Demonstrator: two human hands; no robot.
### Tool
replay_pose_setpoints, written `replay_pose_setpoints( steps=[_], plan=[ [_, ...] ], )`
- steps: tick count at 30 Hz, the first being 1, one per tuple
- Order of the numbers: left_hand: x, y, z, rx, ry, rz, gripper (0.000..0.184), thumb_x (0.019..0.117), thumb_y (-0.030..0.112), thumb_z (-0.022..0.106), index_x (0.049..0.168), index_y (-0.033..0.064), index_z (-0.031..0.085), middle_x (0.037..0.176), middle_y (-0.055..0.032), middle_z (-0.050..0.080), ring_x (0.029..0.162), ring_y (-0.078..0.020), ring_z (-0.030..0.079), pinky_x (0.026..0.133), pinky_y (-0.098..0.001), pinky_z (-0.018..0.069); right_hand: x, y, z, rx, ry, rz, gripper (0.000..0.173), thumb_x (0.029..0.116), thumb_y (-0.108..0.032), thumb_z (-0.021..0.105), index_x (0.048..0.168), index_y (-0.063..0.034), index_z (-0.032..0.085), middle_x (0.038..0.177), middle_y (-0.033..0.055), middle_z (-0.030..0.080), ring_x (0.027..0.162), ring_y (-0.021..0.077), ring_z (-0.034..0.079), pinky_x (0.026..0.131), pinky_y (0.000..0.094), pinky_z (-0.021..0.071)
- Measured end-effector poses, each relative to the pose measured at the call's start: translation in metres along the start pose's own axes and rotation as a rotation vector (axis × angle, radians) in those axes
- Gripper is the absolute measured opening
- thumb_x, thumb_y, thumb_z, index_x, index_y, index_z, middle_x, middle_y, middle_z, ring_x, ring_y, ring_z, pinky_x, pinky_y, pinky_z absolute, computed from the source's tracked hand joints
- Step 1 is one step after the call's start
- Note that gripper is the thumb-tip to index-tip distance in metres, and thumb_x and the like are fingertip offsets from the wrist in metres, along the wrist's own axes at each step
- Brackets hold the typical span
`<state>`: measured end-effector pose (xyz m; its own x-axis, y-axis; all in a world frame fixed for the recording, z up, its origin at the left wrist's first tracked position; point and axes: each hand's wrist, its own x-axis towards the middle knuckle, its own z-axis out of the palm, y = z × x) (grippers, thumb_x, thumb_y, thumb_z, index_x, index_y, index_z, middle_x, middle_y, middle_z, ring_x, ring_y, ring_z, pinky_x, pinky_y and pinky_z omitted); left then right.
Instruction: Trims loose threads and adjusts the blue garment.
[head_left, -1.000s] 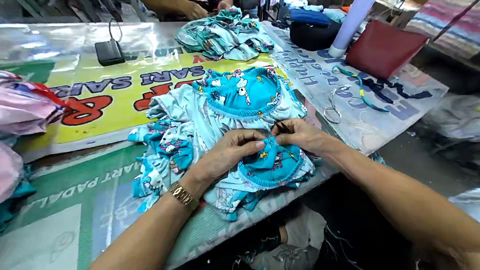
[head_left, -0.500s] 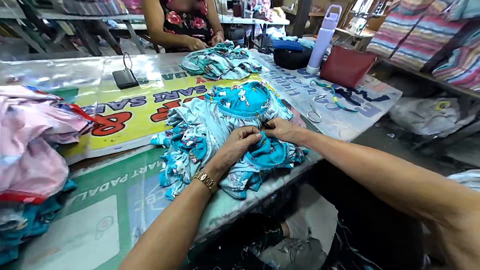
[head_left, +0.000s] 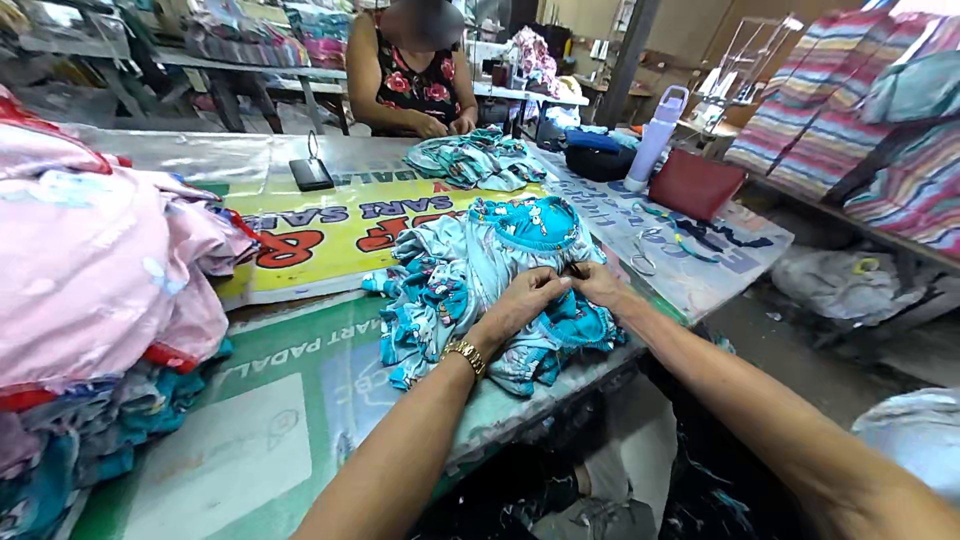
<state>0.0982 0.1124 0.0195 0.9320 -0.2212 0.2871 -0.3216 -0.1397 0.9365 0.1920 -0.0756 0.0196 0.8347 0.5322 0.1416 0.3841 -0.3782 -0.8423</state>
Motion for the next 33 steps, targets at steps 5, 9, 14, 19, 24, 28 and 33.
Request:
replay_pose_setpoints(
  steps=[5, 9, 14, 19, 24, 28, 33],
  plan=[
    [0.0, 0.001, 0.004, 0.027, 0.014, 0.0, 0.027, 0.1064, 0.026, 0.055, 0.089, 0.0061, 0.061, 0.077, -0.0027, 0.055, 0.068, -0.0083, 0.051, 0.065, -0.0256, 0.0434, -0.019, 0.013, 0.006, 0.169, 0.158, -0.052, 0.01, 0.1012, -0.011, 0.063, 0.102, -0.0031, 0.069, 0.083, -0.0003, 0.065, 0.071, 0.0014, 0.057, 0.068, 0.0215, 0.0512],
    [0.004, -0.006, 0.003, 0.093, 0.088, 0.057, 0.023, 0.1031, 0.023, 0.063, 0.092, 0.0033, 0.067, 0.076, -0.0054, 0.062, 0.066, -0.0116, 0.057, 0.062, -0.0282, 0.0488, -0.035, 0.025, 0.004, 0.386, 0.249, -0.034, 0.015, 0.1039, -0.02, 0.059, 0.107, -0.0094, 0.068, 0.086, -0.0005, 0.067, 0.074, 0.0048, 0.061, 0.069, 0.0257, 0.0547],
    [0.001, 0.002, 0.007, 0.181, 0.124, 0.084, 0.016, 0.1026, 0.018, 0.063, 0.095, 0.0056, 0.068, 0.081, -0.0044, 0.066, 0.07, -0.0115, 0.062, 0.065, -0.0288, 0.0525, -0.052, 0.035, 0.005, 0.743, 0.321, -0.149, 0.007, 0.1001, -0.027, 0.065, 0.1, -0.0207, 0.068, 0.082, -0.0065, 0.067, 0.071, 0.0021, 0.063, 0.064, 0.0233, 0.0566],
    [-0.008, 0.016, 0.018, 0.023, 0.148, 0.06, 0.003, 0.1038, 0.01, 0.057, 0.104, 0.0077, 0.058, 0.084, -0.0039, 0.066, 0.064, -0.0094, 0.061, 0.058, -0.0235, 0.0521, -0.06, 0.034, 0.005, 0.675, 0.224, -0.21, 0.008, 0.1022, -0.029, 0.064, 0.102, -0.0229, 0.069, 0.08, -0.0077, 0.066, 0.067, -0.0011, 0.061, 0.06, 0.0185, 0.0539],
    [-0.006, 0.02, 0.024, -0.17, 0.091, -0.014, 0.011, 0.1044, 0.008, 0.055, 0.115, 0.0107, 0.053, 0.078, -0.0038, 0.068, 0.064, -0.008, 0.063, 0.059, -0.0221, 0.0516, -0.054, 0.03, 0.005, 0.658, 0.228, -0.257, 0.01, 0.1037, -0.018, 0.06, 0.101, -0.0164, 0.069, 0.085, -0.0056, 0.066, 0.073, 0.0, 0.062, 0.065, 0.019, 0.055],
    [-0.004, 0.023, 0.022, -0.255, 0.107, -0.065, 0.011, 0.1042, 0.004, 0.051, 0.112, 0.0116, 0.053, 0.09, -0.0037, 0.071, 0.074, -0.0084, 0.067, 0.066, -0.0228, 0.0551, -0.058, 0.012, -0.012, 0.24, 0.409, -0.287, 0.016, 0.1058, -0.015, 0.054, 0.11, -0.0087, 0.068, 0.093, -0.0037, 0.067, 0.07, 0.0001, 0.057, 0.062, 0.0184, 0.0496],
    [-0.007, 0.027, 0.024, -0.309, 0.147, -0.065, 0.015, 0.101, 0.0, 0.05, 0.108, 0.013, 0.054, 0.091, -0.0024, 0.072, 0.079, -0.0061, 0.069, 0.07, -0.0205, 0.0569, -0.082, -0.008, -0.034, 0.034, 0.531, -0.513, 0.028, 0.1043, -0.037, 0.06, 0.114, -0.0123, 0.067, 0.091, -0.0098, 0.059, 0.068, -0.0067, 0.051, 0.059, 0.011, 0.0458]
  ],
)
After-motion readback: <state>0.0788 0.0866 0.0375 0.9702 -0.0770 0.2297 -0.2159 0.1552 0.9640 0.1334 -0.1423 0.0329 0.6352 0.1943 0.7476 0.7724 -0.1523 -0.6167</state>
